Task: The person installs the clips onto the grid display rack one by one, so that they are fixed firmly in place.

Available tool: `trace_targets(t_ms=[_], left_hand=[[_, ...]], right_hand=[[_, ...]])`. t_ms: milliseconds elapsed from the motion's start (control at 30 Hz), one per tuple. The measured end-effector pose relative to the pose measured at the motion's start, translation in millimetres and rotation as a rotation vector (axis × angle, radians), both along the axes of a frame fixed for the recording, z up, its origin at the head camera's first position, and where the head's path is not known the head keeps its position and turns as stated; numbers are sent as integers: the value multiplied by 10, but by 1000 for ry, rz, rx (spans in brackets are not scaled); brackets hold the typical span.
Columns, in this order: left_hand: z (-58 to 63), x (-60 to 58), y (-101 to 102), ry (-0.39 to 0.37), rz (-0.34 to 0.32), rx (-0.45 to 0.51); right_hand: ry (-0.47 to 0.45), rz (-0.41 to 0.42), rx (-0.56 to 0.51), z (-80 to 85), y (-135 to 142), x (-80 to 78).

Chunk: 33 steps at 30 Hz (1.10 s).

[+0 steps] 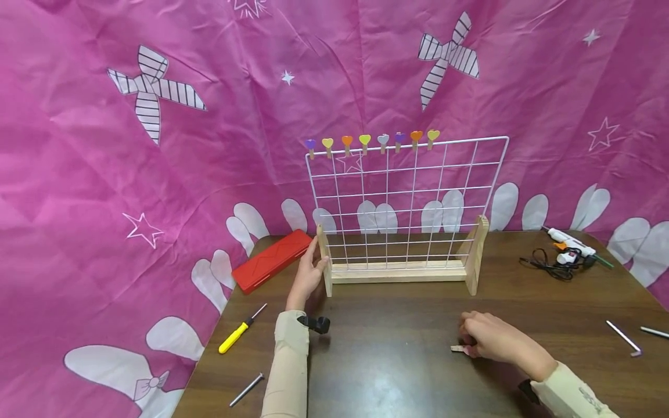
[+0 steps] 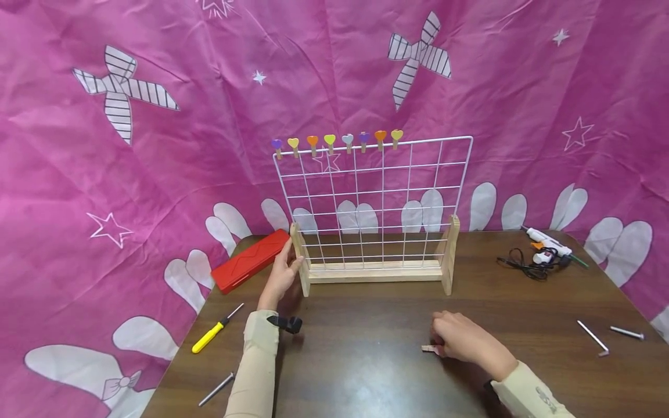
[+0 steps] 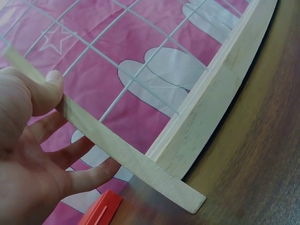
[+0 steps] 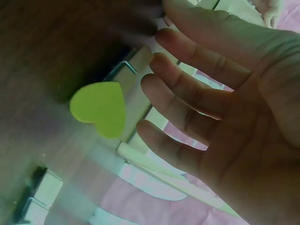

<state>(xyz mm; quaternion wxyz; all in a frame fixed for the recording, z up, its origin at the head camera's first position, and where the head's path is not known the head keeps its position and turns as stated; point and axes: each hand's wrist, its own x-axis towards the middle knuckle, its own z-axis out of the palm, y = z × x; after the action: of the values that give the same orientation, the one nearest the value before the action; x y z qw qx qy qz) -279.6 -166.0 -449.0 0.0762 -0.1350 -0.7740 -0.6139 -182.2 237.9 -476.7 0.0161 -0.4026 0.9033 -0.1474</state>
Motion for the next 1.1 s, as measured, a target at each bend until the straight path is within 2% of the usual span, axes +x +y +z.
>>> trace_targets(t_ms=[233, 367, 533, 633, 733, 833, 1000, 1100], left_hand=[[-27, -4, 30, 9, -4, 13], [-24, -4, 34, 1, -6, 36], [4, 1, 16, -1, 3, 11], [10, -6, 15, 8, -4, 8], [12, -26, 18, 11, -15, 0], [6, -46, 14, 18, -20, -6], [0, -28, -8, 21, -8, -10], [-3, -3, -15, 15, -4, -14]], right_hand=[[-15, -41, -6, -30, 13, -3], [-15, -34, -1, -40, 4, -16], [-61, -45, 15, -14, -52, -6], [-95, -52, -17, 33, -75, -5], [-100, -26, -107, 121, -95, -33], [-60, 24, -226, 236, -138, -67], [8, 99, -402, 502, -247, -106], [38, 128, -448, 710, -311, -157]])
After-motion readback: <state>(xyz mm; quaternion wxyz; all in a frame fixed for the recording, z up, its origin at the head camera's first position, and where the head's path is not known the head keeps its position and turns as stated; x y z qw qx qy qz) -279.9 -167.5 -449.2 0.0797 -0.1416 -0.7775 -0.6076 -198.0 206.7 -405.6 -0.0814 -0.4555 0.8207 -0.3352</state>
